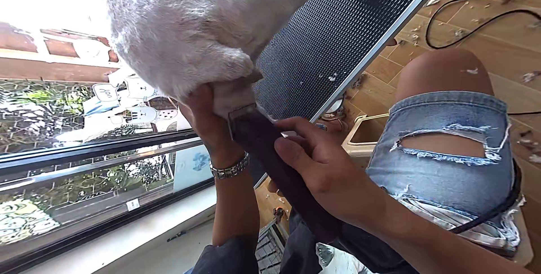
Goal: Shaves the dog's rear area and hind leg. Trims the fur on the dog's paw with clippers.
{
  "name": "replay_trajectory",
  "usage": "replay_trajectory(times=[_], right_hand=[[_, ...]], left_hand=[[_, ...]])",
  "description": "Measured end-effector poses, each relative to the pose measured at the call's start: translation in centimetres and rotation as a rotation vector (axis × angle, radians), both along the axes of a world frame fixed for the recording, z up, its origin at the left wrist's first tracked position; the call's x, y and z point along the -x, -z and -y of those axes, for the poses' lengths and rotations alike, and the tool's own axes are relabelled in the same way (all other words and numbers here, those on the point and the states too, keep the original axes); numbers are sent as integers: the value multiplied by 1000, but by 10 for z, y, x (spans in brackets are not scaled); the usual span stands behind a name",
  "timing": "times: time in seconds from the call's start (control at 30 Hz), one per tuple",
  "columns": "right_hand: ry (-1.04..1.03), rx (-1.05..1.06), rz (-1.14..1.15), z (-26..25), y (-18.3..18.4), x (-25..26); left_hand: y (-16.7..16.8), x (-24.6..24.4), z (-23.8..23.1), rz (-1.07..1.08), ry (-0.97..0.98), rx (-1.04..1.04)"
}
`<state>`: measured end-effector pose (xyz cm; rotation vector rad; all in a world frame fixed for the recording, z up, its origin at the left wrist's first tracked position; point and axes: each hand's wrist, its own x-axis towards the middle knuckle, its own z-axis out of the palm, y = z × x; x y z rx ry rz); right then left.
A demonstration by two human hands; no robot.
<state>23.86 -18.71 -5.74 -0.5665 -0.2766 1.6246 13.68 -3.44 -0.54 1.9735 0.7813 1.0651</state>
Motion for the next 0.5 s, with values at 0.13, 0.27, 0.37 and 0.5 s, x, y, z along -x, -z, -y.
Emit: replay_trajectory(times=[0.13,0.27,0.37,0.5], right_hand=[[115,15,-84,-3,-8,1],[70,-12,-100,0,-5,5],[121,-4,-138,-5,-5,7],[192,-38,-157,-3,-3,11]], left_hand=[[4,-1,1,73,5,98],[6,18,-10,39,80,140],[8,19,-14,52,95,159],[11,15,-18,104,90,173]])
